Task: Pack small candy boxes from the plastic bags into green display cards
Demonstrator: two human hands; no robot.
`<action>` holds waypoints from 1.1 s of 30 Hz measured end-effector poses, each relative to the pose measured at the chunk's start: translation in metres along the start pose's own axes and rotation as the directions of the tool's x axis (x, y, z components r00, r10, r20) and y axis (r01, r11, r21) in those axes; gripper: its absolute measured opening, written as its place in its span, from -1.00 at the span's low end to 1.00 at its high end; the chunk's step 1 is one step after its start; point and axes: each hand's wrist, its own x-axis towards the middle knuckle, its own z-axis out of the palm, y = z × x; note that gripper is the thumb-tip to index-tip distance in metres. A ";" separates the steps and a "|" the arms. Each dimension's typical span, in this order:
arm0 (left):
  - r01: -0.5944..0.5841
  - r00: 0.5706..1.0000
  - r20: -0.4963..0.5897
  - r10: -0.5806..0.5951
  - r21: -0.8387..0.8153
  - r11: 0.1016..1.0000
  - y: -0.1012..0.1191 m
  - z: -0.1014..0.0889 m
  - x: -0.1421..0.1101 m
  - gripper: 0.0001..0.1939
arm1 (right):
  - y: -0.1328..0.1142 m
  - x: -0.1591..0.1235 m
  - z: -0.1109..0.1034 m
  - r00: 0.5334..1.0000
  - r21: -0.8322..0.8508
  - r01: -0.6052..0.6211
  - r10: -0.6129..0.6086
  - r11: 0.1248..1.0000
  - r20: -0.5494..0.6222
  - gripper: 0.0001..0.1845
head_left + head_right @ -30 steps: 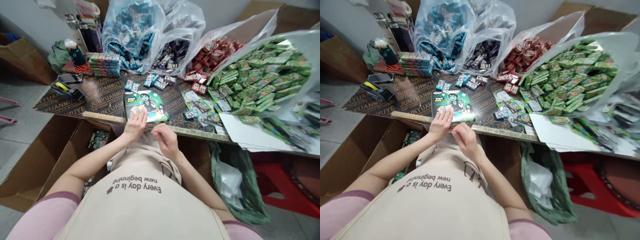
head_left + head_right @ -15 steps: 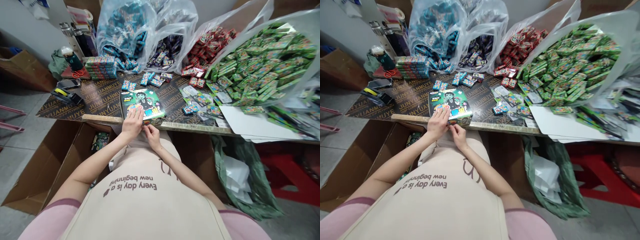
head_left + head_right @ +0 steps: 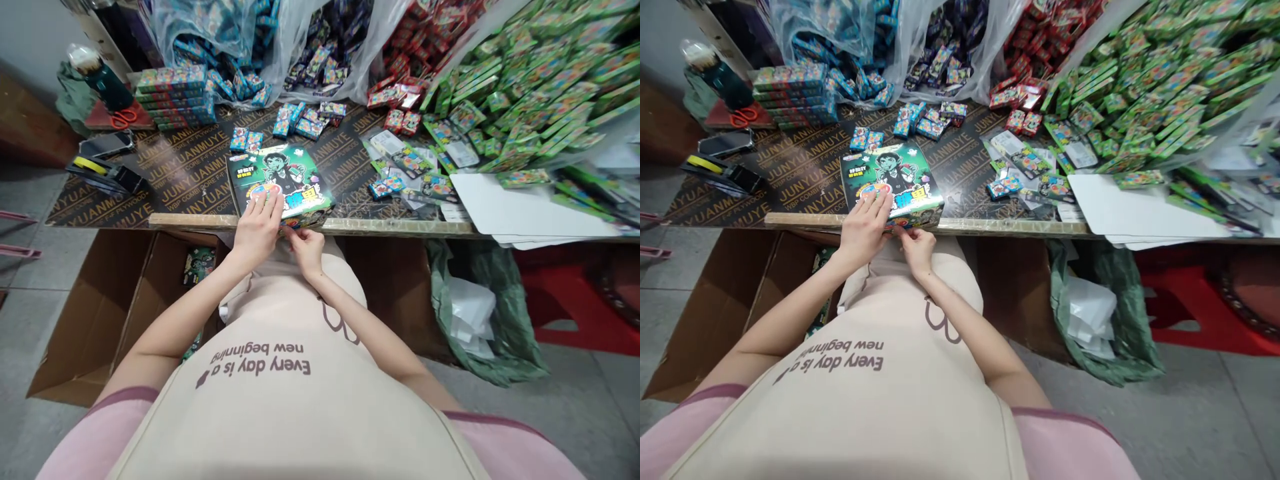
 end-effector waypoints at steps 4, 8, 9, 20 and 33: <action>-0.040 0.998 0.053 0.040 -0.004 0.999 -0.003 -0.005 -0.002 -0.22 | 0.008 0.008 -0.007 0.995 -0.204 0.081 -0.093 0.976 -0.046 -0.40; -0.035 0.996 0.079 0.035 -0.003 0.999 0.004 -0.003 0.001 -0.02 | 0.021 0.019 -0.017 0.987 -0.381 0.148 -0.163 0.913 -0.007 -0.41; -0.012 0.998 0.063 0.012 -0.001 1.000 0.008 -0.001 0.002 0.04 | 0.025 0.021 -0.022 0.989 -0.426 0.136 -0.148 0.894 0.004 -0.44; 0.159 0.977 -0.136 -0.167 -0.066 0.985 0.029 0.029 0.015 -0.23 | 0.039 0.013 -0.095 0.985 -0.396 0.156 -0.110 0.905 0.136 -0.55; -0.007 1.000 -0.017 0.006 -0.067 0.998 0.006 -0.001 0.019 -0.57 | -0.024 0.060 -0.107 0.938 -0.092 0.345 -0.345 0.934 0.014 -0.53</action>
